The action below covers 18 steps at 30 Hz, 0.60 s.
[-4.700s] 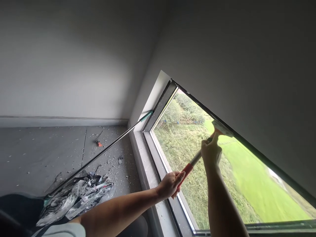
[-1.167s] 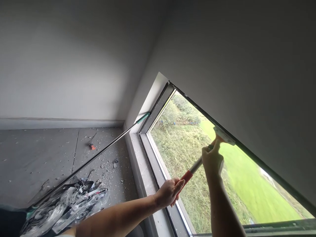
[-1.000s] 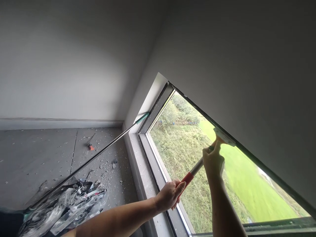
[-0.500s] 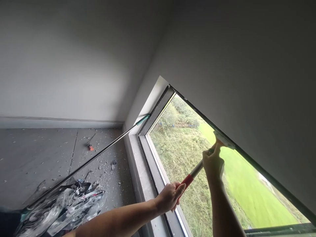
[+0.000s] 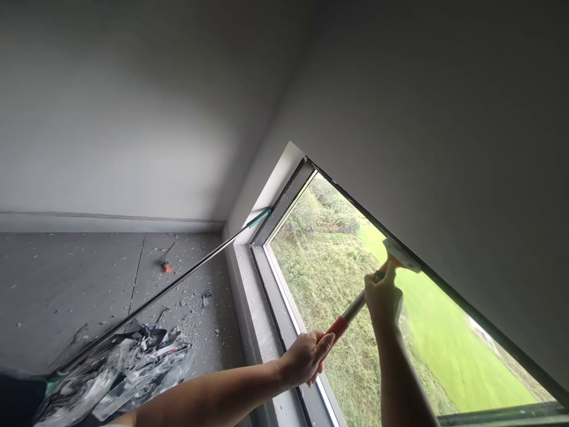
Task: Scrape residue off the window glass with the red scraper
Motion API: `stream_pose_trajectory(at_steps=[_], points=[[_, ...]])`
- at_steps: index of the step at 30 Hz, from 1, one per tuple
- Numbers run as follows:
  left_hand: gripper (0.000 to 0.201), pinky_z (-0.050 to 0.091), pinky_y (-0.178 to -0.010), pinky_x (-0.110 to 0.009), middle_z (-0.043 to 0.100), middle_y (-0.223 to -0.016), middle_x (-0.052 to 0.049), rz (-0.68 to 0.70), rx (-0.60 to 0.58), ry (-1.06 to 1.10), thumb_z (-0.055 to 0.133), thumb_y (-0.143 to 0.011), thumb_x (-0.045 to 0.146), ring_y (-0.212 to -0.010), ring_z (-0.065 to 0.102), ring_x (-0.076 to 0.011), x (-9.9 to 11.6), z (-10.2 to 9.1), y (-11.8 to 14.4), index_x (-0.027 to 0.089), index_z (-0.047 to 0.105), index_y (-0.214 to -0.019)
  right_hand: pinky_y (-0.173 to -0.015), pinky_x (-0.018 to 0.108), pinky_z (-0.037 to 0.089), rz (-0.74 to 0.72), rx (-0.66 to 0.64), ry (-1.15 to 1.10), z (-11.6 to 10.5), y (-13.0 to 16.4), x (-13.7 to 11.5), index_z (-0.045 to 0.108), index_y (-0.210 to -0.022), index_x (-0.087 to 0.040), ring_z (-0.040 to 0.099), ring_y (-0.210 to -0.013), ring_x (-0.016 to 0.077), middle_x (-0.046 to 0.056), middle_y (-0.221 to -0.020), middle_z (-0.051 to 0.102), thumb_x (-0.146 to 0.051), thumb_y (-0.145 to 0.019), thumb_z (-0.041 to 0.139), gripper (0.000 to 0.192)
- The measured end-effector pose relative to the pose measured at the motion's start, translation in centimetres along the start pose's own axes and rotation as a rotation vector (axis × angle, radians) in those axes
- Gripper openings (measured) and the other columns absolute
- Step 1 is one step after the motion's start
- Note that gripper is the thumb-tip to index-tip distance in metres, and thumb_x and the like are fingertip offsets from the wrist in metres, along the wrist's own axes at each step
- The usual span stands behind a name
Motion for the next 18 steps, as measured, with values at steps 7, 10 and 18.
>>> stream_pose_trajectory(at_steps=[7, 10, 18], points=[[0.068, 0.032, -0.03, -0.018, 0.046, -0.049, 0.007, -0.013, 0.009, 0.006, 0.035, -0.079, 0.072, -0.032, 0.038, -0.0068, 0.17, 0.29, 0.31, 0.012, 0.052, -0.107, -0.041, 0.025, 0.046, 0.012, -0.013, -0.023, -0.21, 0.42, -0.25, 0.042, -0.122, -0.021, 0.053, -0.044, 0.0148, -0.001, -0.063, 0.058, -0.034, -0.078, 0.05, 0.046], [0.067, 0.033, -0.031, -0.018, 0.046, -0.05, 0.007, -0.009, -0.002, 0.011, 0.035, -0.079, 0.071, -0.033, 0.039, -0.0063, 0.24, 0.39, 0.19, 0.013, 0.052, -0.107, -0.041, 0.023, 0.045, 0.025, -0.006, -0.029, -0.46, 0.35, -0.41, 0.044, -0.119, -0.023, 0.054, -0.045, 0.0138, -0.002, -0.063, 0.058, -0.032, -0.078, 0.05, 0.043], [0.067, 0.033, -0.03, -0.019, 0.047, -0.05, 0.006, -0.006, -0.005, -0.005, 0.035, -0.079, 0.071, -0.033, 0.041, -0.0079, 0.21, -0.27, -0.27, 0.013, 0.053, -0.106, -0.046, 0.027, 0.045, -0.018, 0.025, 0.056, -0.03, -0.46, -0.52, 0.044, -0.12, -0.023, 0.052, -0.046, 0.0148, -0.002, -0.064, 0.058, -0.034, -0.078, 0.048, 0.044]])
Point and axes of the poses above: each hand's wrist, its own y-axis away from the middle knuckle, its own z-axis out of the palm, x = y × z, the point moved 4 cm from there along -y, towards the middle knuckle
